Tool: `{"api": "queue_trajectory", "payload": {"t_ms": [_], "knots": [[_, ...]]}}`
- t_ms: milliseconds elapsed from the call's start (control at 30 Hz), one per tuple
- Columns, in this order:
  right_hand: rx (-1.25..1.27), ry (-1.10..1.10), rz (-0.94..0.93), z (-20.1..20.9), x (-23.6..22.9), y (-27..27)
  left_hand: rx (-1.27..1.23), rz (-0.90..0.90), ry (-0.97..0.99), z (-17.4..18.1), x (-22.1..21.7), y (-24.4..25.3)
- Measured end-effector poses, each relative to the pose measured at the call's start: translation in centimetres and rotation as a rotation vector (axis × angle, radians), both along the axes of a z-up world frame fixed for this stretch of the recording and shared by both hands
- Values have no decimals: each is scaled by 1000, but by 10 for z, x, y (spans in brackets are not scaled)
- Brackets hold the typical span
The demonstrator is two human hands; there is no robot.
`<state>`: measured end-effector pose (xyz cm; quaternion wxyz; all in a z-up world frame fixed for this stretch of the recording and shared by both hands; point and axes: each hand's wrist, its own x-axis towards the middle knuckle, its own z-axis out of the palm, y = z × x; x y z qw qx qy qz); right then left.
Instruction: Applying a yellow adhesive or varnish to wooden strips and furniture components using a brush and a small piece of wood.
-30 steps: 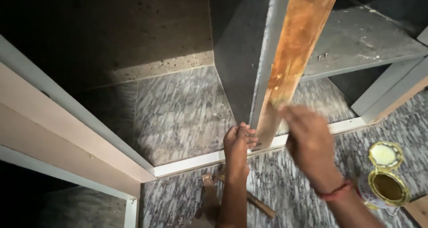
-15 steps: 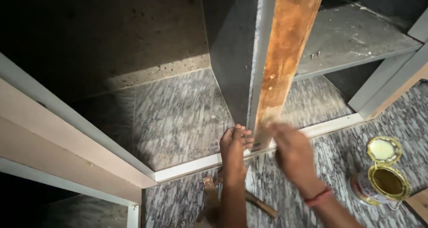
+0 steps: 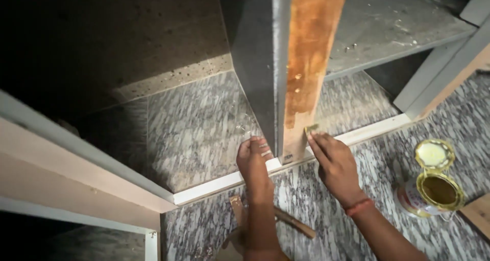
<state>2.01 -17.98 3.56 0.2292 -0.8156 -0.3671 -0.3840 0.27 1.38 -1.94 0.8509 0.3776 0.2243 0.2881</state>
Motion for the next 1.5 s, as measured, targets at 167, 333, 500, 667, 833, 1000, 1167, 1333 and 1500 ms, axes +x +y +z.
{"api": "queue_trajectory", "payload": {"t_ms": [167,333,500,667,833,1000,1167,1333,1500], "knots": [[4,-43,21,38,-7,8,140,15,122,16,0,-6],[16,0,86,14,1,20,289,-31,127,-14,9,-5],[20,454,-80,-80,-31,-66,364,-176,58,-7,3,-17],[258,422,-707,-78,-47,-215,375,-131,91,-42,22,-7],[146,461,-568,-37,-29,-259,296,-163,162,5,8,-22],[-256,537,-632,-66,16,-262,308,-189,198,17,4,-23],[-793,727,-789,-159,76,-290,330,-173,214,15,7,-22],[-449,833,-755,-74,50,-275,324,-162,187,11,11,-19],[-100,731,-814,-61,19,-310,396,-140,191,21,6,-25]]}}
